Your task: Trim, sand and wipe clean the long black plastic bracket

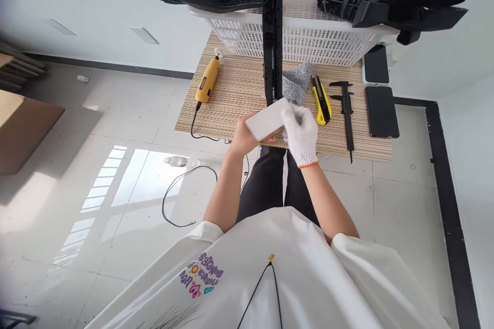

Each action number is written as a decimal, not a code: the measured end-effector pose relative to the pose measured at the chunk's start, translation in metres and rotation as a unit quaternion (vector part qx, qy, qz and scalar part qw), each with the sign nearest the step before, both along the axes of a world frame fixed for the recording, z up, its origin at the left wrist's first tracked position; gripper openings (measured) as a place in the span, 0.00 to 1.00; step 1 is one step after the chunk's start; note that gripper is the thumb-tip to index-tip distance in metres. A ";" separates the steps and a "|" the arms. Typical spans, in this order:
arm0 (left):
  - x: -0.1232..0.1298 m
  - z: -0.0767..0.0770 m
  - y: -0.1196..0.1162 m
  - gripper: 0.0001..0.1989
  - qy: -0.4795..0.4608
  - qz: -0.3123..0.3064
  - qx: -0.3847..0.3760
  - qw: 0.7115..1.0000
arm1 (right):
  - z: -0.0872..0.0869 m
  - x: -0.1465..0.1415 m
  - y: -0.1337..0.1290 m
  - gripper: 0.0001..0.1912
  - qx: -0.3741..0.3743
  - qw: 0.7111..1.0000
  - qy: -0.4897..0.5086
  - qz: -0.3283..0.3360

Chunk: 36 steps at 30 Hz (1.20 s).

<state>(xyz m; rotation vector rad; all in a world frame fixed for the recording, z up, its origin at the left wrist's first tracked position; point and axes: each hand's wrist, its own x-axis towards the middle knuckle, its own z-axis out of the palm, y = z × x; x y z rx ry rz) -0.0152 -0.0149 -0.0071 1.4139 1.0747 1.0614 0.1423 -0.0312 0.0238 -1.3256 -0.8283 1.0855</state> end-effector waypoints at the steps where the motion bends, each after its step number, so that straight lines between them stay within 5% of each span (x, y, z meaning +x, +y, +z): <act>1: 0.000 0.000 0.000 0.32 0.009 0.000 0.018 1.000 | 0.000 0.000 0.000 0.19 -0.009 1.000 -0.005 0.006; 5: 0.000 0.000 0.000 0.30 0.006 -0.004 -0.015 1.000 | -0.002 0.000 0.002 0.19 0.023 0.998 0.030 -0.053; 10: 0.000 -0.001 0.000 0.32 0.002 -0.002 0.019 1.000 | -0.002 -0.001 0.002 0.20 0.009 1.000 -0.003 0.002; 13: 0.001 0.000 0.000 0.29 -0.011 -0.001 -0.033 0.999 | -0.002 -0.002 0.003 0.19 0.041 0.997 0.022 -0.066; 17: 0.000 0.000 0.001 0.31 -0.004 -0.001 0.019 1.000 | -0.004 -0.007 0.002 0.23 0.024 1.000 -0.012 -0.012; 21: 0.000 -0.001 0.001 0.28 -0.013 -0.002 -0.020 1.000 | -0.006 -0.011 0.002 0.21 0.027 0.994 0.030 -0.097; 25: 0.000 0.000 0.000 0.30 0.000 0.006 0.027 1.000 | -0.004 -0.012 0.001 0.22 0.024 0.999 0.008 -0.028; 29: 0.000 -0.001 0.000 0.27 -0.010 -0.003 -0.022 1.000 | -0.005 -0.008 0.000 0.21 0.038 0.994 0.020 -0.102; 33: 0.000 -0.002 0.001 0.29 0.009 0.000 0.020 1.000 | -0.007 -0.006 -0.003 0.21 0.057 0.995 -0.073 -0.039; 36: 0.000 -0.003 0.001 0.28 -0.010 -0.011 -0.027 1.000 | -0.007 -0.005 -0.004 0.21 0.044 0.992 -0.047 -0.110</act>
